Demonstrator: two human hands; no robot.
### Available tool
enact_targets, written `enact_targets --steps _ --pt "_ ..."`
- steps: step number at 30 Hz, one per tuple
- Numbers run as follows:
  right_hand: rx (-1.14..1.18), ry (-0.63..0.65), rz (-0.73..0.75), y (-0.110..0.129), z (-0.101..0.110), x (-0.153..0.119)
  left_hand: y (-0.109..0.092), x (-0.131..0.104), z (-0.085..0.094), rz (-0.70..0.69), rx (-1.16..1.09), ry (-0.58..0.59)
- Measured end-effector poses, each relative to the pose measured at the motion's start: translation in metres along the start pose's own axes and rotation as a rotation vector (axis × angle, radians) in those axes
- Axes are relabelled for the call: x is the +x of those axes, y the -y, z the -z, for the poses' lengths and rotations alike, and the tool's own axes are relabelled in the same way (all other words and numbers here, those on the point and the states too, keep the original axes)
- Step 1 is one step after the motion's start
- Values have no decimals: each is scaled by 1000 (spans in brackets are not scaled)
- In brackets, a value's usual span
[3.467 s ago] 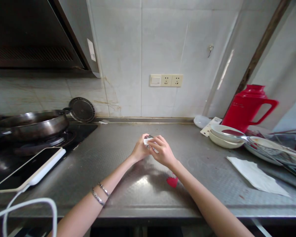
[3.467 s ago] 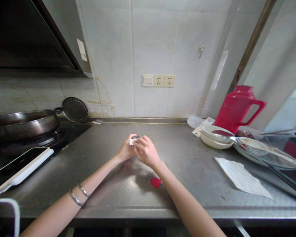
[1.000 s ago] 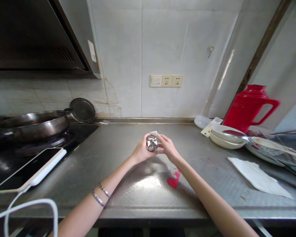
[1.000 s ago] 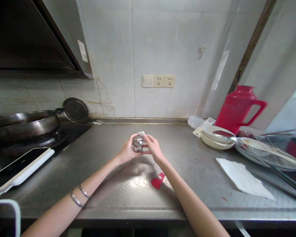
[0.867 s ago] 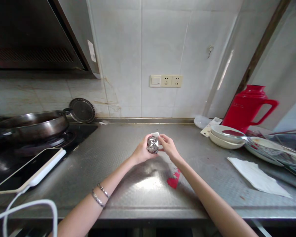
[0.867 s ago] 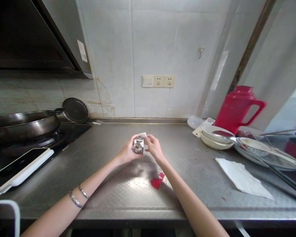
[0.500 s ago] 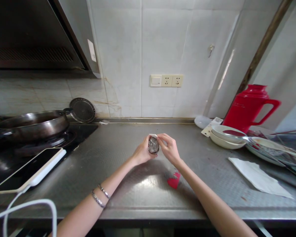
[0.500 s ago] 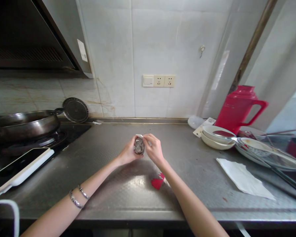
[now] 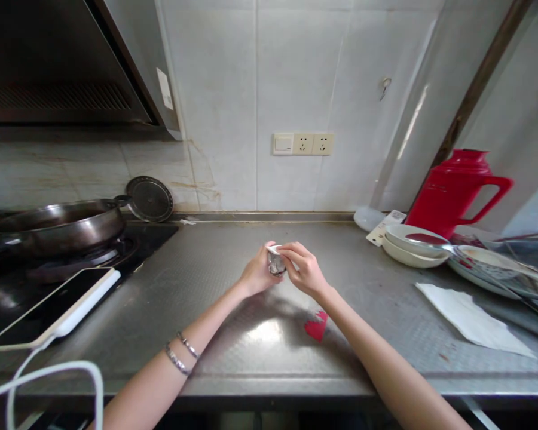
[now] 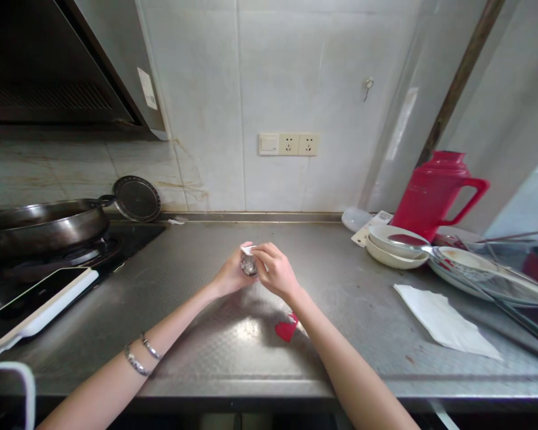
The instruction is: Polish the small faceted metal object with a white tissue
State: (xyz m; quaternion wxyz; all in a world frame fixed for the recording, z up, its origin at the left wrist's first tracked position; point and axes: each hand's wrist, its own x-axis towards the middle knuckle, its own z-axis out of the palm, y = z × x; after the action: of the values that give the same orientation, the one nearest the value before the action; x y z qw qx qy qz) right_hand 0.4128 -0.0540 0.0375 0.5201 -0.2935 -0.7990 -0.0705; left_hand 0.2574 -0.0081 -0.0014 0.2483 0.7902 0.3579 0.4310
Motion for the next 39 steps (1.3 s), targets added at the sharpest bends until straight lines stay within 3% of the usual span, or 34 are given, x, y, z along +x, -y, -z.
enact_targets --steps 9,16,18,23,25,31,39 --pt "21 22 29 5 0 1 -8 5 5 38 -156 -1" --pt "113 28 -52 10 4 2 -12 4 8 92 -206 26" --pt "146 -15 -140 11 6 4 -13 4 9 97 -223 36" --pt "52 -277 -347 5 9 8 -17 3 9 -11 -166 41" --pt "16 -271 -313 3 9 7 -17 1 7 -46 -143 63" --pt "-4 -17 -87 2 3 3 -18 -1 3 -72 -166 116" --pt "-108 50 104 4 0 2 -19 2 8 -76 -70 41"
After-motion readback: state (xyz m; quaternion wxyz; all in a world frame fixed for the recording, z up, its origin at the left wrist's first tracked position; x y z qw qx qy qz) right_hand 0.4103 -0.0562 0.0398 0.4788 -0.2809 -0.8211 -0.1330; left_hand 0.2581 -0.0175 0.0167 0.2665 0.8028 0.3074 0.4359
